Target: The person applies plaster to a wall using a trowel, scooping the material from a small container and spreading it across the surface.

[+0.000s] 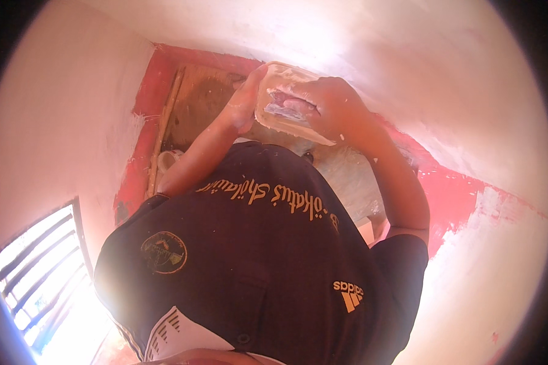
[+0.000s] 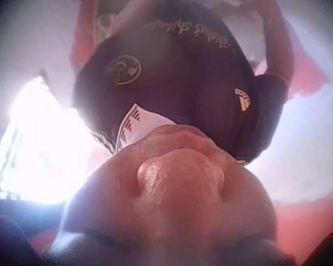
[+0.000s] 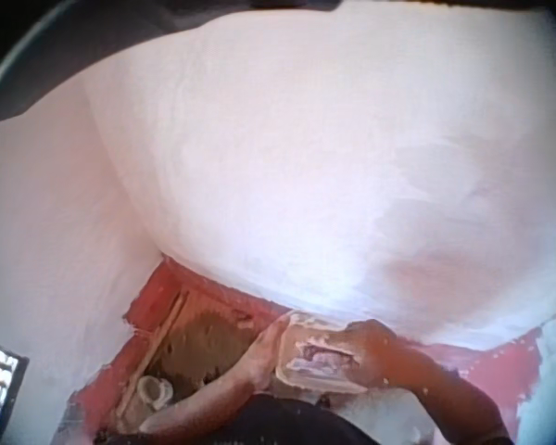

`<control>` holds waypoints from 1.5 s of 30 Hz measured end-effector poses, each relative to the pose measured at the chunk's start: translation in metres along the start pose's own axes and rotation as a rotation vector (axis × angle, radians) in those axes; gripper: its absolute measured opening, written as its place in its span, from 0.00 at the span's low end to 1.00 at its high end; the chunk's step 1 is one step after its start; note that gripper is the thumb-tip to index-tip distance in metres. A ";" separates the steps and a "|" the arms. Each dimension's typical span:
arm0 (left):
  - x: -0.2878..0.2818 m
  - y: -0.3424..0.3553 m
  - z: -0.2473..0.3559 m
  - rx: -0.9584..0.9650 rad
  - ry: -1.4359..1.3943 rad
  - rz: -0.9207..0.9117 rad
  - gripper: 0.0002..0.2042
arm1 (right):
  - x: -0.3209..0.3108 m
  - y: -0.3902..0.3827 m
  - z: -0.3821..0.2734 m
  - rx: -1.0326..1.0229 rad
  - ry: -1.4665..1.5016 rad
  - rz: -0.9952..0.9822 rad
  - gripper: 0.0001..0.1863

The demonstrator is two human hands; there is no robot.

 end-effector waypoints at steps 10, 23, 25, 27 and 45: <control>0.057 0.012 -0.051 0.131 -0.099 0.114 0.27 | -0.054 -0.047 0.088 0.268 0.413 0.072 0.24; 0.072 0.020 -0.115 0.226 -0.231 0.134 0.30 | -0.021 -0.116 0.172 0.407 1.085 0.495 0.20; 0.076 0.021 -0.112 0.275 -0.172 0.112 0.31 | -0.036 -0.125 0.163 0.617 1.470 0.464 0.21; 0.077 0.024 -0.115 0.249 -0.159 0.140 0.31 | -0.042 -0.142 0.165 0.548 1.499 0.538 0.22; 0.082 0.052 -0.092 0.092 -0.129 0.020 0.30 | -0.081 -0.160 0.135 0.417 1.053 1.392 0.21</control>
Point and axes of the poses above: each hand's wrist, its own y-axis towards the middle knuckle, its own x-axis out of the palm, z = x × y, the point moved 1 cm from there along y, towards the middle knuckle, and after that the axes turned 3 degrees about z, right-handed, at the moved point
